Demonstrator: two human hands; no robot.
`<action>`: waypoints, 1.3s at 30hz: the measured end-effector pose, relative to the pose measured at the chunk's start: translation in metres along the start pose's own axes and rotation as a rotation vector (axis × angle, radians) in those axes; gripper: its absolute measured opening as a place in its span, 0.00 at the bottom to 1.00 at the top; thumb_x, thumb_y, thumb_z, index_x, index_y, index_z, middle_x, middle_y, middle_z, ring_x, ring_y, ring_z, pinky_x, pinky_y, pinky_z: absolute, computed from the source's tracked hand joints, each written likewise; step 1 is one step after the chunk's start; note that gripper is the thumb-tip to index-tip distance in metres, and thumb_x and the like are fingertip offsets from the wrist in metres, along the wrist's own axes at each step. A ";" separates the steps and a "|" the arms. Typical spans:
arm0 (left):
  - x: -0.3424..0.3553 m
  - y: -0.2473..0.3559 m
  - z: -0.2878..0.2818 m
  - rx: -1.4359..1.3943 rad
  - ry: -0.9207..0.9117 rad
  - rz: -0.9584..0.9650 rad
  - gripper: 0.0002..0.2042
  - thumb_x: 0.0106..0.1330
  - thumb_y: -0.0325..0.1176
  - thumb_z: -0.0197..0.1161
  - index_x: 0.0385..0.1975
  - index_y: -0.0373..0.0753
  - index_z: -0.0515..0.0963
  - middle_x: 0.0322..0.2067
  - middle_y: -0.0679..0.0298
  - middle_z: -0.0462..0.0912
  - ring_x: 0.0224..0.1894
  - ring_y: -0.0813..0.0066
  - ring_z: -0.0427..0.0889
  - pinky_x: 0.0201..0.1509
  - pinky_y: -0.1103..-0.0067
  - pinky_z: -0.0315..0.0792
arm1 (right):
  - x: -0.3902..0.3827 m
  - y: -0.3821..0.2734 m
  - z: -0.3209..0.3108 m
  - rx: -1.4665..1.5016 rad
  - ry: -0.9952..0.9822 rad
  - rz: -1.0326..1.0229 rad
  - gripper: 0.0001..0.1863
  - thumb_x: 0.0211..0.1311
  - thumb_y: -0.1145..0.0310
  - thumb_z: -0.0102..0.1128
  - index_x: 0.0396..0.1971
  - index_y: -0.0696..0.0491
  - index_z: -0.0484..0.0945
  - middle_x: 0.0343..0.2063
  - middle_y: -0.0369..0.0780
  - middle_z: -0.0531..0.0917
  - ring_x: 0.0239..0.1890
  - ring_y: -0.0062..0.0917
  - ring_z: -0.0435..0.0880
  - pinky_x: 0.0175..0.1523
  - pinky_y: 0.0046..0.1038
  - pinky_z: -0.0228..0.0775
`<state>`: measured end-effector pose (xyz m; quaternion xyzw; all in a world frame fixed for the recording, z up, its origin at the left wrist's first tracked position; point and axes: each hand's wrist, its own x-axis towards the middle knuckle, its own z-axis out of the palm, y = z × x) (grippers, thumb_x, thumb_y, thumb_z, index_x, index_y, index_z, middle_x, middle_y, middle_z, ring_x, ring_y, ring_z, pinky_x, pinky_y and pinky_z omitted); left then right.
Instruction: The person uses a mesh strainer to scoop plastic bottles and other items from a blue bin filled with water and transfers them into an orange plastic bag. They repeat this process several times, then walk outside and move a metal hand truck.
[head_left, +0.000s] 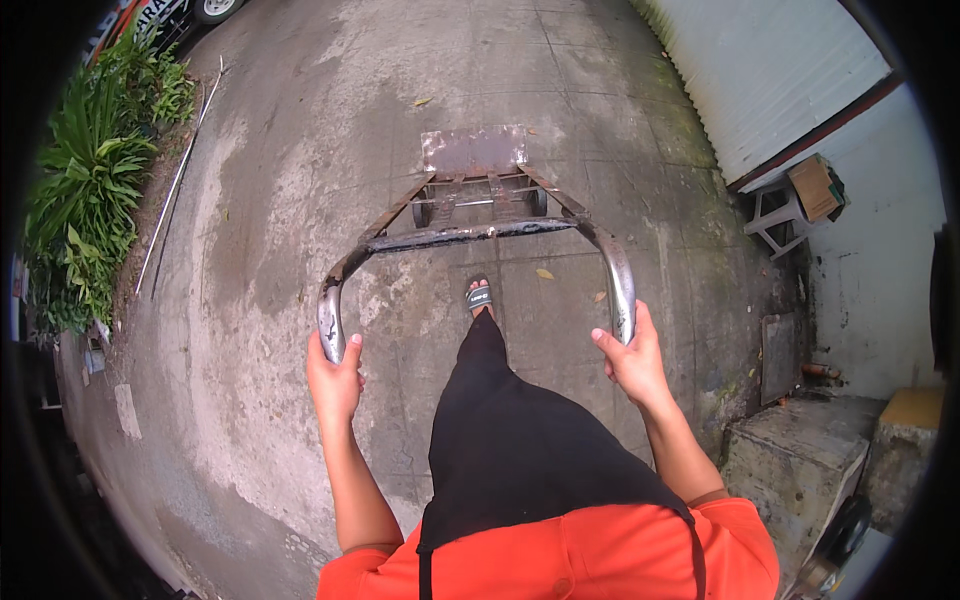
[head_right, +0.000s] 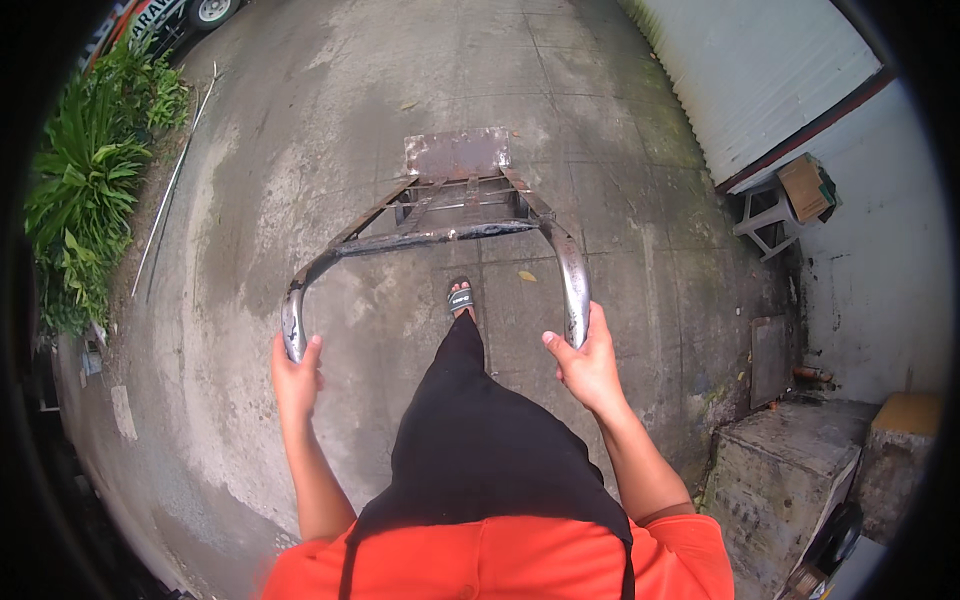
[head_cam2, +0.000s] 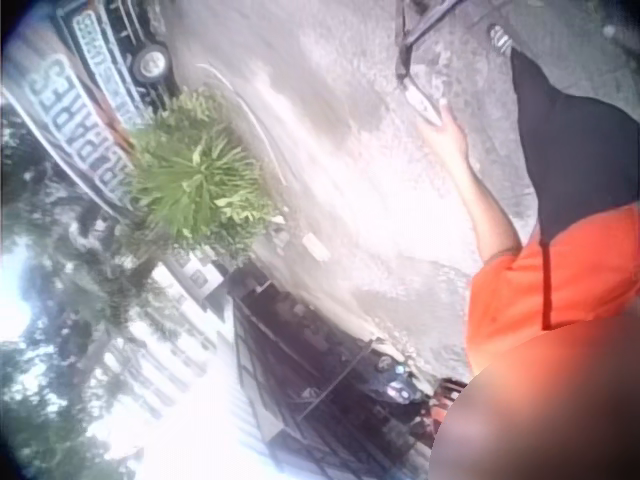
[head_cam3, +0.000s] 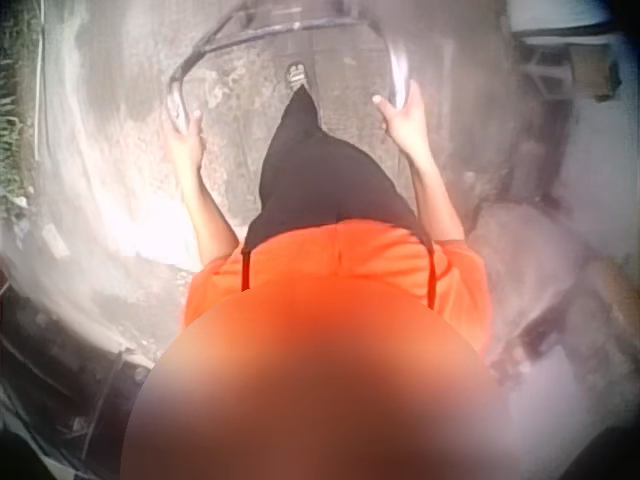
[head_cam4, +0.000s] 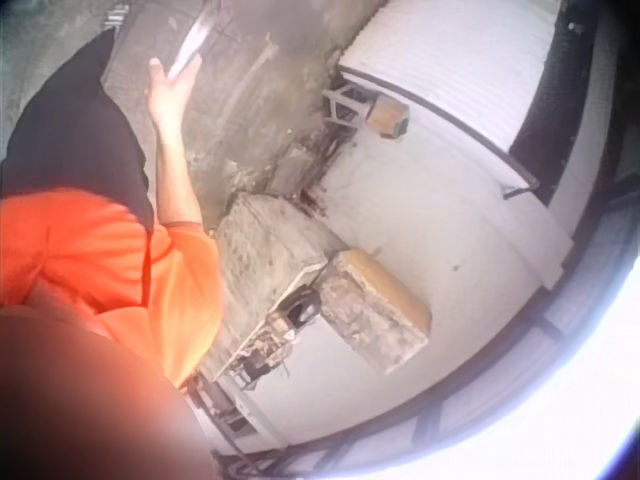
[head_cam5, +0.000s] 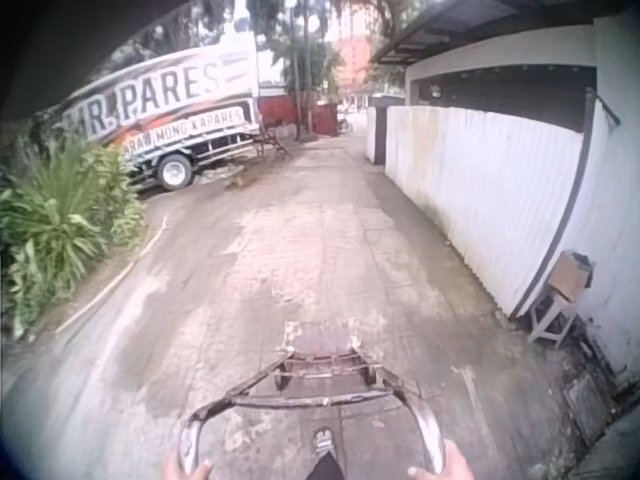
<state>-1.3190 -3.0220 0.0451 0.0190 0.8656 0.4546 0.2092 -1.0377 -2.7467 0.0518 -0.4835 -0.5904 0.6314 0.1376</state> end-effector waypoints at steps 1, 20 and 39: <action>0.028 0.015 0.008 0.007 0.019 0.022 0.19 0.67 0.36 0.69 0.51 0.35 0.71 0.23 0.65 0.74 0.15 0.79 0.73 0.15 0.79 0.68 | 0.030 -0.016 0.007 -0.040 0.013 0.013 0.30 0.64 0.74 0.66 0.62 0.55 0.61 0.25 0.35 0.75 0.15 0.15 0.71 0.18 0.22 0.65; 0.628 0.405 0.253 0.136 0.038 0.083 0.29 0.67 0.41 0.70 0.62 0.33 0.68 0.23 0.63 0.78 0.16 0.77 0.77 0.18 0.77 0.71 | 0.706 -0.349 0.066 0.105 -0.027 0.005 0.18 0.64 0.76 0.64 0.45 0.54 0.64 0.30 0.35 0.76 0.13 0.15 0.72 0.15 0.21 0.65; 1.216 0.762 0.526 0.098 0.059 0.373 0.33 0.66 0.31 0.68 0.71 0.39 0.62 0.52 0.48 0.81 0.41 0.58 0.86 0.47 0.66 0.78 | 1.372 -0.663 0.121 -0.632 0.135 -0.296 0.53 0.56 0.81 0.67 0.78 0.39 0.48 0.70 0.52 0.68 0.70 0.50 0.68 0.71 0.41 0.65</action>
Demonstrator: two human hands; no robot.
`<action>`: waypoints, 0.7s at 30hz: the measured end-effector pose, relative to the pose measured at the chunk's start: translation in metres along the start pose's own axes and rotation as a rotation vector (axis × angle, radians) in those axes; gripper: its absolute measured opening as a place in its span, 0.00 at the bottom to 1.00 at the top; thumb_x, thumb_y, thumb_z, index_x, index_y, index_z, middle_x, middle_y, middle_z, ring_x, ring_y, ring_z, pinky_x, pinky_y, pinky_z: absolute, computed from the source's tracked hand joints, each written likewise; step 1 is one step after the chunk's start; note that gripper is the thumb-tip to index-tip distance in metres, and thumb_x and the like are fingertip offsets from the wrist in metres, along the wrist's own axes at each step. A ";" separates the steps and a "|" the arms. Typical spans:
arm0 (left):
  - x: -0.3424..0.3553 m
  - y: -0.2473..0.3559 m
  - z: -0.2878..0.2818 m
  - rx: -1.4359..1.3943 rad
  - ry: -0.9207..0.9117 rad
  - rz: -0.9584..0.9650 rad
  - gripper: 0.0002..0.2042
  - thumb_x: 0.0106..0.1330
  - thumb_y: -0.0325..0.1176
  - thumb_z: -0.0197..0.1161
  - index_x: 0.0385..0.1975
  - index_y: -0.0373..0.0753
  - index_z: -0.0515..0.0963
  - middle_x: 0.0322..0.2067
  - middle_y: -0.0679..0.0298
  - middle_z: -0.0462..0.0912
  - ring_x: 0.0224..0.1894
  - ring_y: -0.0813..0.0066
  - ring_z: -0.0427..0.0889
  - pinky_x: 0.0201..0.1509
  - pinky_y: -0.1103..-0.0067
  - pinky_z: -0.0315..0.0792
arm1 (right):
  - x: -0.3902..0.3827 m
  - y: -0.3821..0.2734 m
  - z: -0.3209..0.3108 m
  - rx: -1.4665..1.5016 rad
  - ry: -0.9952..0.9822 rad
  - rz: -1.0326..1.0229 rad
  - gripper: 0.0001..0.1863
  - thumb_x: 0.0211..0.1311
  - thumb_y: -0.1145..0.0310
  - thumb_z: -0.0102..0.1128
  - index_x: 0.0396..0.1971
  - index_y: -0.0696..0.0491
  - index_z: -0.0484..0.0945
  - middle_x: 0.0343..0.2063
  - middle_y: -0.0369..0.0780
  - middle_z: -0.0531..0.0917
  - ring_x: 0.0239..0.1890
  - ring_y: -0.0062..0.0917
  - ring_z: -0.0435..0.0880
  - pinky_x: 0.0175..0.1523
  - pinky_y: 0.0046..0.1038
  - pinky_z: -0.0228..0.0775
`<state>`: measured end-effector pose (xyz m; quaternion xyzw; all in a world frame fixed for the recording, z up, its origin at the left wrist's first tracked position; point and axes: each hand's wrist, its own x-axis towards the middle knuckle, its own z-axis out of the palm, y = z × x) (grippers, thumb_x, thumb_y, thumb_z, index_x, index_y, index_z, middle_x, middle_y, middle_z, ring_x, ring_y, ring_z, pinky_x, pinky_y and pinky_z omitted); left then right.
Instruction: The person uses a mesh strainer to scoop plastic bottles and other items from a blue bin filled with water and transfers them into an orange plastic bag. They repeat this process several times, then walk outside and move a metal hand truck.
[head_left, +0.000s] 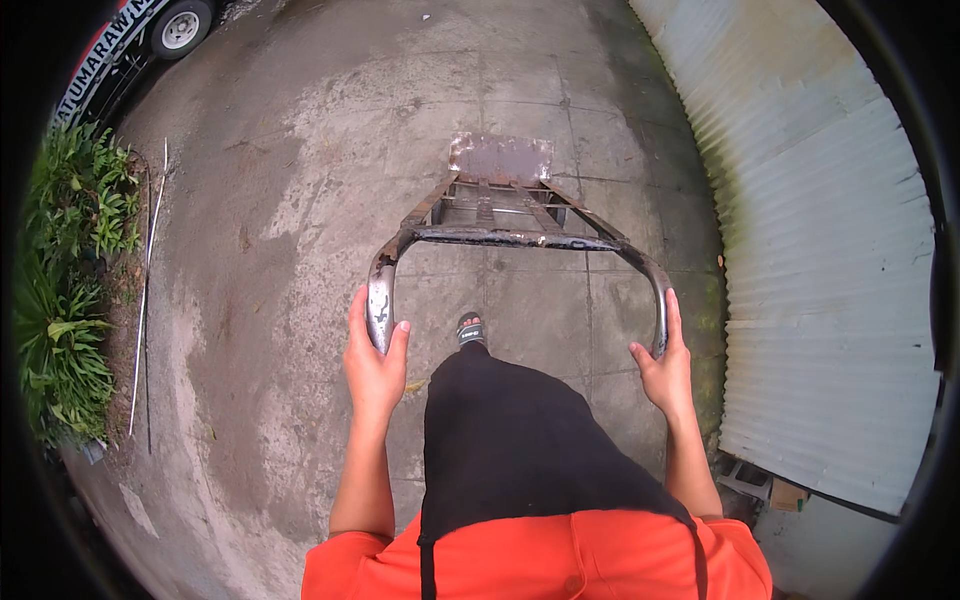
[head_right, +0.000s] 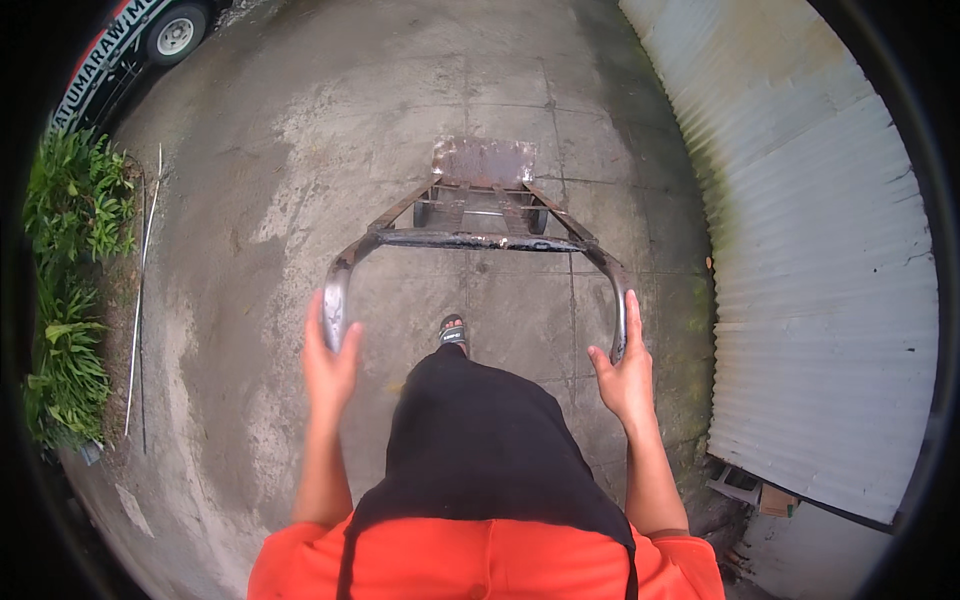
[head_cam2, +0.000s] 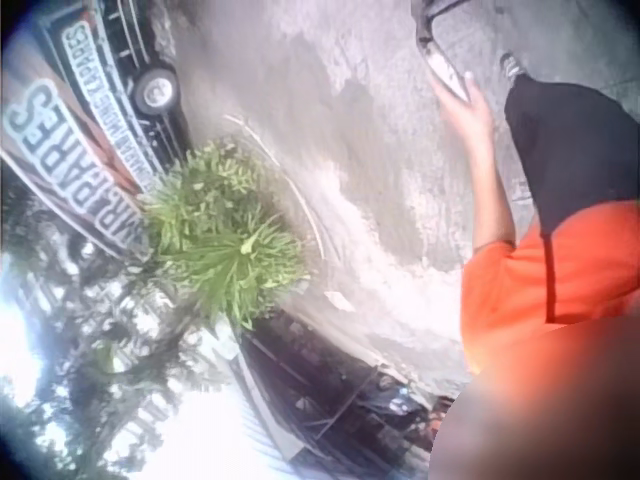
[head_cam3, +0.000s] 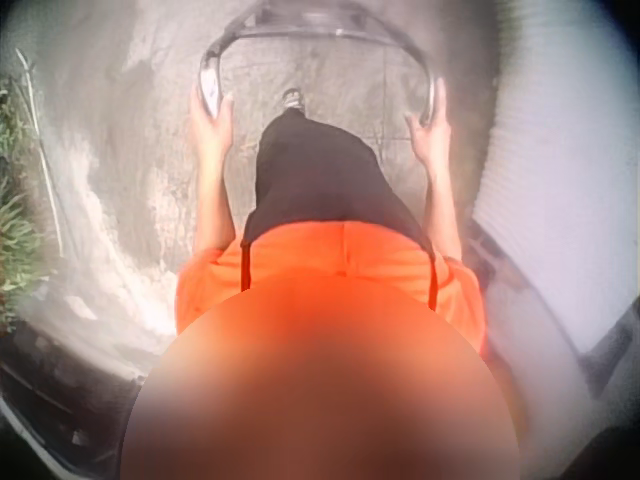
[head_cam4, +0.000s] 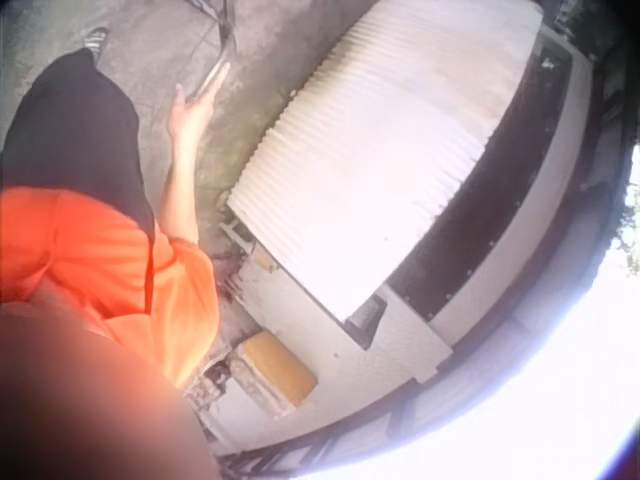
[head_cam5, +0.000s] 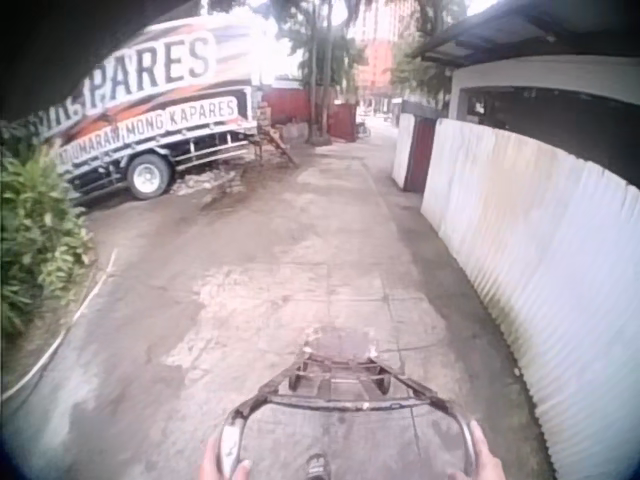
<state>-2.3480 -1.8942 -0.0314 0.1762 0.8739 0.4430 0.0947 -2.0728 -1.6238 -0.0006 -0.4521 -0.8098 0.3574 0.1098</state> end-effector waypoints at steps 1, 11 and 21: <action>0.033 0.009 0.008 0.019 0.012 0.077 0.34 0.66 0.31 0.67 0.71 0.40 0.62 0.56 0.46 0.80 0.44 0.54 0.87 0.49 0.63 0.78 | 0.034 -0.008 -0.002 -0.020 -0.002 0.059 0.53 0.56 0.81 0.66 0.78 0.38 0.48 0.69 0.52 0.69 0.70 0.50 0.68 0.70 0.42 0.66; 0.404 0.108 0.158 -0.038 -0.138 0.007 0.39 0.61 0.31 0.73 0.73 0.43 0.62 0.46 0.54 0.84 0.37 0.68 0.83 0.46 0.72 0.78 | 0.446 -0.072 -0.009 0.321 0.072 0.245 0.46 0.57 0.80 0.68 0.75 0.37 0.61 0.36 0.39 0.83 0.24 0.17 0.73 0.31 0.24 0.72; 0.770 0.222 0.306 0.191 -0.111 0.032 0.41 0.63 0.42 0.72 0.70 0.31 0.58 0.34 0.47 0.84 0.34 0.58 0.86 0.42 0.69 0.78 | 0.849 -0.141 -0.022 0.574 0.029 0.273 0.41 0.61 0.80 0.64 0.73 0.37 0.65 0.26 0.31 0.75 0.15 0.12 0.68 0.18 0.19 0.65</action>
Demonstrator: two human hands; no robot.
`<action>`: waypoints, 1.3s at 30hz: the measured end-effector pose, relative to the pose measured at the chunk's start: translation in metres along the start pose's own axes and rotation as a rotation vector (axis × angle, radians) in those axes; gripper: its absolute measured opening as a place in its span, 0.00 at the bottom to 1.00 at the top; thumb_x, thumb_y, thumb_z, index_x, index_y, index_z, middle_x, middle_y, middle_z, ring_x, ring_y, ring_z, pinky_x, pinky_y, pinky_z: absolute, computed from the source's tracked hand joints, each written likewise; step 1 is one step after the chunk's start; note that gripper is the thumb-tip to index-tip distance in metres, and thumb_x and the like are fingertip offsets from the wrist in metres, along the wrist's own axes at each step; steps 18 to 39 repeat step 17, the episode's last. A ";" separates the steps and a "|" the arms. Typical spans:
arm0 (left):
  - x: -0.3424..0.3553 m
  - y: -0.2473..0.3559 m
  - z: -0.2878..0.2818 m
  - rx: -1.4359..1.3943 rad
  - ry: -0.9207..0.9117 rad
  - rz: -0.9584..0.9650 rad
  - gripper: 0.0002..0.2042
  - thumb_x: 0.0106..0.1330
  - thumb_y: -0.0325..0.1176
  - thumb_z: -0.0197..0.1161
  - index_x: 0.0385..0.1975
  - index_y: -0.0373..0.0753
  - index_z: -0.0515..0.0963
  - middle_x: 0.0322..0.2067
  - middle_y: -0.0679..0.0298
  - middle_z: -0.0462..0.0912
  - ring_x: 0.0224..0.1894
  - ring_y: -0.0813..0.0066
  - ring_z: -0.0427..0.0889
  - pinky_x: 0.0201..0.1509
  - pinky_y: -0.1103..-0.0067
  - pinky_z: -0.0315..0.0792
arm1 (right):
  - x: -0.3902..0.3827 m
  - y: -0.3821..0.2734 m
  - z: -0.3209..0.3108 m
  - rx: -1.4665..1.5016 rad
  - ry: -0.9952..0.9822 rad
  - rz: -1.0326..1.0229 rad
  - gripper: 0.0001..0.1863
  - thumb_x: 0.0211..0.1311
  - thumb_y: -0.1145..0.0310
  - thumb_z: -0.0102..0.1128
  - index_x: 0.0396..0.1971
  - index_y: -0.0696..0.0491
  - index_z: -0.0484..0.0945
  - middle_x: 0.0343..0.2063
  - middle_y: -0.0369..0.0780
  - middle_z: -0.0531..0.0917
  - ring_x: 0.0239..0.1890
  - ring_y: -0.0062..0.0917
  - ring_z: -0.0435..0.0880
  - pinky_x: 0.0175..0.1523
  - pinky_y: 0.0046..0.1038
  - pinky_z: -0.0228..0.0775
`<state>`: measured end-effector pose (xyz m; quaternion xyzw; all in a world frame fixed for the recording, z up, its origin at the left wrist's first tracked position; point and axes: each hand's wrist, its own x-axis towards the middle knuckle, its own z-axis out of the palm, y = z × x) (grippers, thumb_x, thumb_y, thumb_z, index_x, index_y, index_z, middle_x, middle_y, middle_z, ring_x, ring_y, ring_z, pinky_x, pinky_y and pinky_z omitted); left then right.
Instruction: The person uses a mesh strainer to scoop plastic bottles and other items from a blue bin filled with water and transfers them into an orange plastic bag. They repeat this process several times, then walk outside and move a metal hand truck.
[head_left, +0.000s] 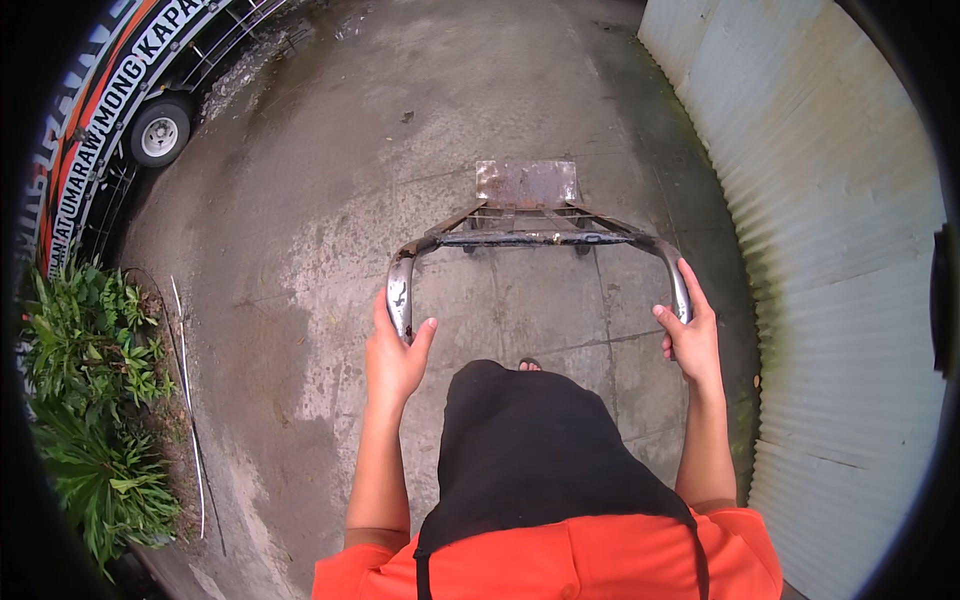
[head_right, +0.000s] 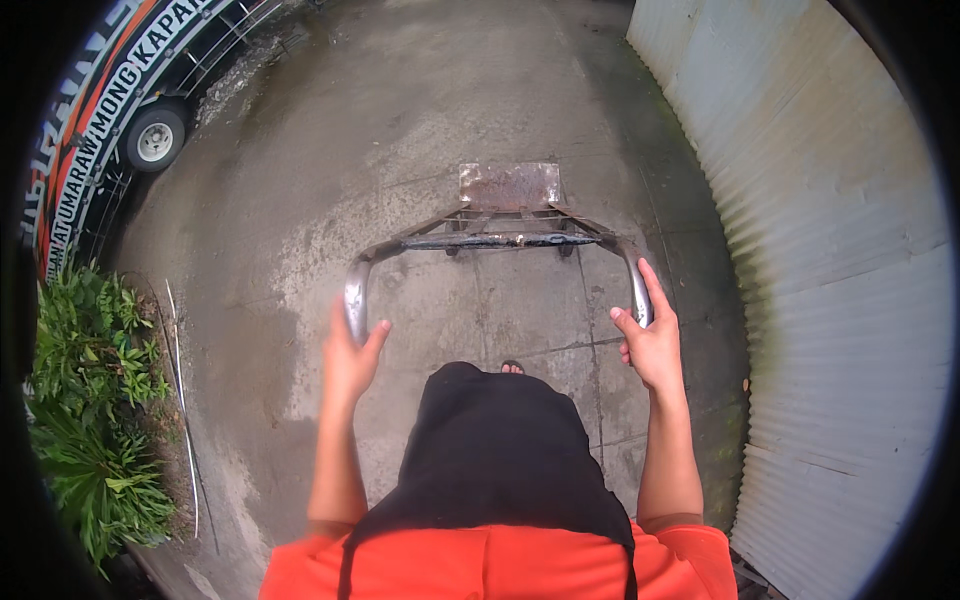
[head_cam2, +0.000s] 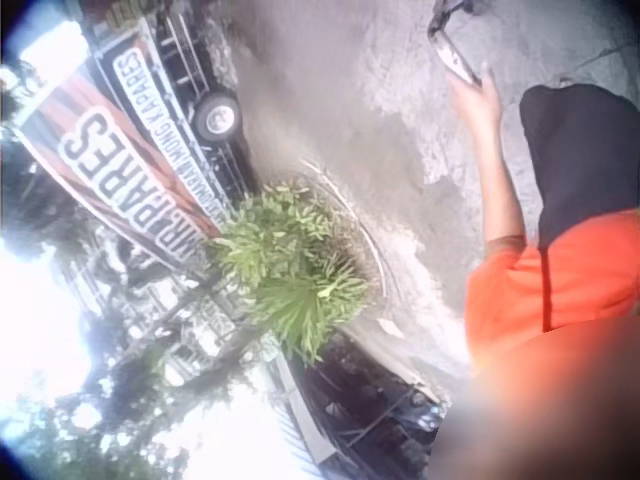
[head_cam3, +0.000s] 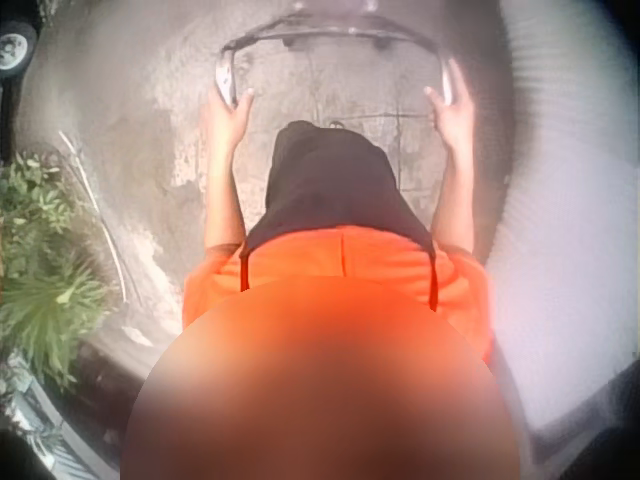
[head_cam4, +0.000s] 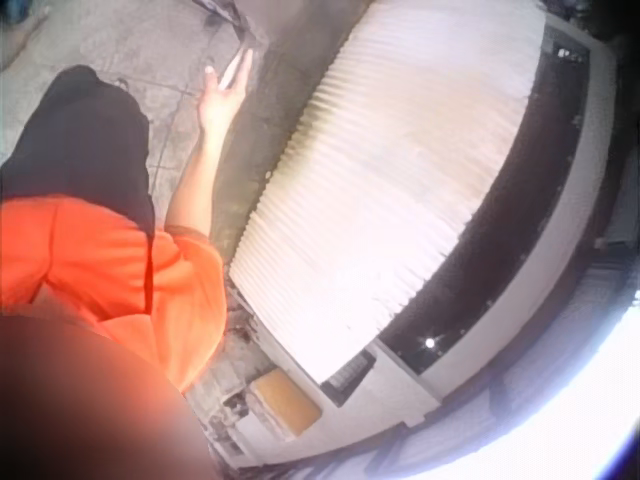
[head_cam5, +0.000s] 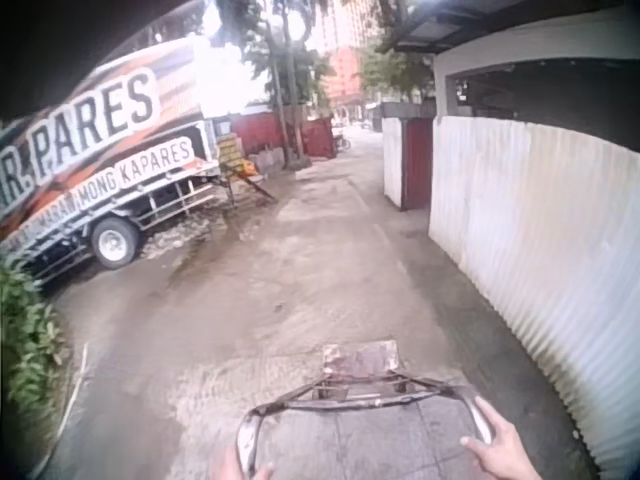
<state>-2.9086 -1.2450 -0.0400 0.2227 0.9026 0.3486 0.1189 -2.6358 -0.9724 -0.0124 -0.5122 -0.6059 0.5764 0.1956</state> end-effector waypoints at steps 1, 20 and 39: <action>0.039 0.012 0.012 -0.039 -0.017 -0.024 0.41 0.62 0.42 0.72 0.70 0.30 0.58 0.33 0.49 0.84 0.33 0.60 0.85 0.41 0.69 0.78 | 0.038 -0.013 0.004 -0.011 0.014 -0.019 0.41 0.61 0.80 0.64 0.73 0.37 0.65 0.26 0.32 0.75 0.16 0.12 0.68 0.18 0.19 0.66; 0.664 0.156 0.142 -0.294 -0.272 -0.170 0.41 0.63 0.33 0.71 0.73 0.37 0.55 0.30 0.60 0.81 0.19 0.75 0.78 0.20 0.75 0.75 | 0.588 -0.172 0.128 0.187 -0.061 0.189 0.32 0.63 0.73 0.68 0.63 0.52 0.62 0.22 0.34 0.74 0.12 0.16 0.70 0.14 0.20 0.61; 0.664 0.156 0.142 -0.294 -0.272 -0.170 0.41 0.63 0.33 0.71 0.73 0.37 0.55 0.30 0.60 0.81 0.19 0.75 0.78 0.20 0.75 0.75 | 0.588 -0.172 0.128 0.187 -0.061 0.189 0.32 0.63 0.73 0.68 0.63 0.52 0.62 0.22 0.34 0.74 0.12 0.16 0.70 0.14 0.20 0.61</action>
